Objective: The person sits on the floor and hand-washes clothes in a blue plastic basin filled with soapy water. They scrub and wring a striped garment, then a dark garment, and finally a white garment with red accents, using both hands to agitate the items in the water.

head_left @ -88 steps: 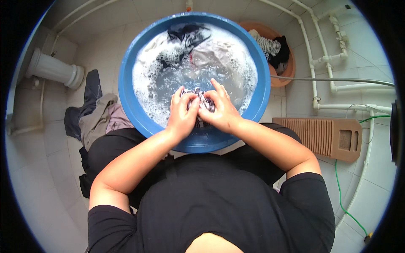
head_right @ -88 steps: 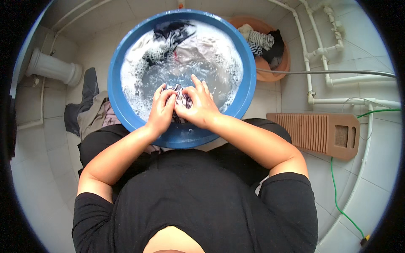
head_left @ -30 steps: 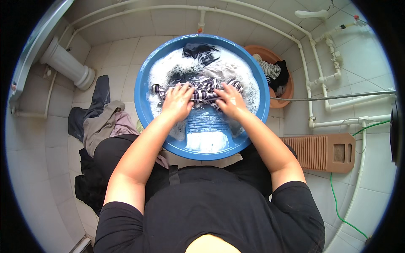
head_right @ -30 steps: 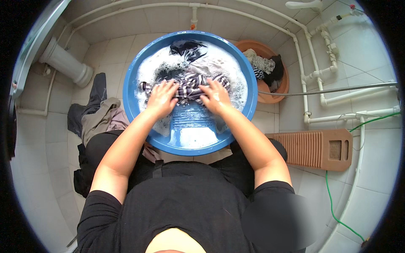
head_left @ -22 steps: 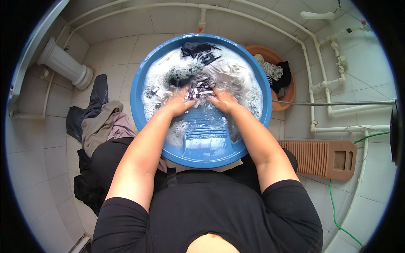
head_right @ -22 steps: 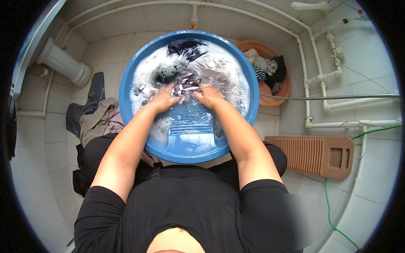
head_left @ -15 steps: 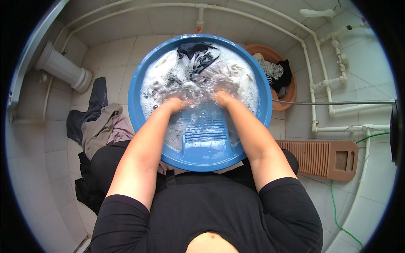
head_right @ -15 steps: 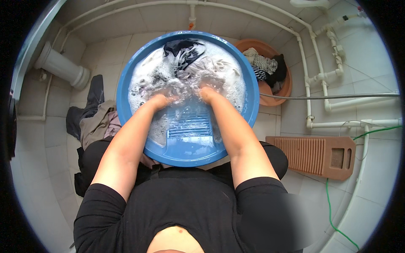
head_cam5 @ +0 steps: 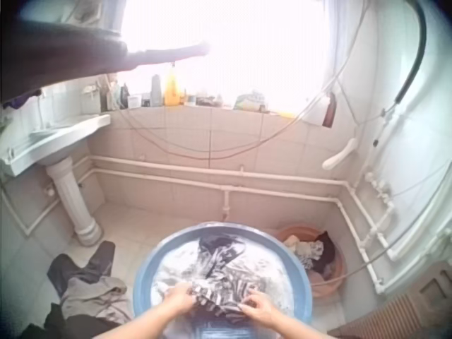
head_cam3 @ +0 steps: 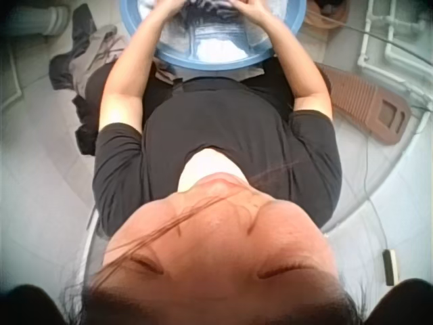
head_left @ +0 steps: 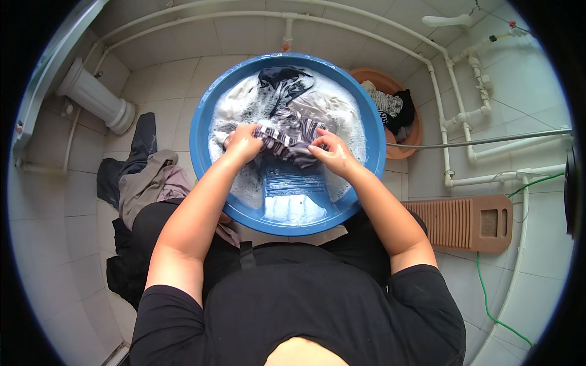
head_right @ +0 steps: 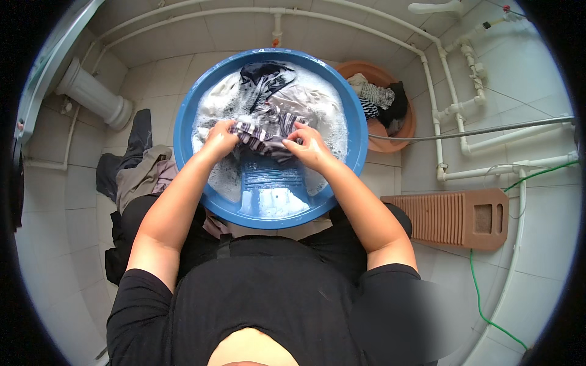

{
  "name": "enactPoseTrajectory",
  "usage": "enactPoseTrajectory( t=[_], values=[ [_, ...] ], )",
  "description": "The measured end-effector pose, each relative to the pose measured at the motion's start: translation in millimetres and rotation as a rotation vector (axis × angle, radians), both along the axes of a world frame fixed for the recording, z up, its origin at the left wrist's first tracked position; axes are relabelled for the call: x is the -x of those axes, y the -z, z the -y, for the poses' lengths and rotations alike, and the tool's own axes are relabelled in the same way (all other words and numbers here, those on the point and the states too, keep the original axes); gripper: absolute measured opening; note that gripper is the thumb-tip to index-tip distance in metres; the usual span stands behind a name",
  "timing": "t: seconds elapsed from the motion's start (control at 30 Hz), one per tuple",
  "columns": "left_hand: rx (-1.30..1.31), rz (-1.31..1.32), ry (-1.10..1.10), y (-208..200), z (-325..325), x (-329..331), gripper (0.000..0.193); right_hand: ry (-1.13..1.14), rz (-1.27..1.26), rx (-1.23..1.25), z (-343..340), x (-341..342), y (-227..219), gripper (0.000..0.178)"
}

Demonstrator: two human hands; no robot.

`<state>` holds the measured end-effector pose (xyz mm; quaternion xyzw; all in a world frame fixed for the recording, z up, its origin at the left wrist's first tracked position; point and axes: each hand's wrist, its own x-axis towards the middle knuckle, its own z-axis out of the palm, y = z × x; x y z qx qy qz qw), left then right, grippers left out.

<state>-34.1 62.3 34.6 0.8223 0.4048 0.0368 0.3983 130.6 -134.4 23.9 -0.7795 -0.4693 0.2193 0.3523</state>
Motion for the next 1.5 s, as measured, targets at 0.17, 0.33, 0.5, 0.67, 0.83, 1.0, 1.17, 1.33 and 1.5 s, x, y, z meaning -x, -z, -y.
enactPoseTrajectory(
  t=[0.17, 0.33, 0.5, 0.67, 0.83, 1.0, 1.17, 1.33, 1.5],
  values=[
    [1.011, 0.798, 0.082, -46, 30, -6, 0.031, 0.443, -0.860, 0.103, 4, 11, -36, 0.057],
    [1.325, 1.111, 0.348, -84, 57, 0, 0.050, 0.393, -1.480, -0.064, -11, 28, -56, 0.074],
    [1.705, 1.185, 0.212, -67, 66, 12, 0.047, 0.397, -1.857, -0.354, -19, 31, -48, 0.056],
    [1.439, 0.919, -0.323, -35, 37, 18, 0.043, 0.362, -1.797, -0.323, -8, 20, -26, 0.049],
    [0.801, 0.675, -0.405, 9, 37, 8, 0.057, 0.210, -1.531, -0.041, -1, 26, -9, 0.028],
    [-0.094, 0.109, 0.296, 30, 43, -17, 0.057, 0.041, -0.556, 0.054, -10, 16, -7, 0.049],
    [0.168, 0.140, 0.342, 14, 40, -19, 0.038, -0.122, -0.215, 0.143, -8, -3, -7, 0.050],
    [-0.307, 0.337, 0.368, 4, 80, 30, 0.031, 0.027, 0.089, -0.092, 21, 66, -23, 0.040],
    [-0.523, 0.198, 0.373, 31, 84, 18, 0.031, 0.117, 0.327, -0.086, 1, 79, -7, 0.027]
  ],
)
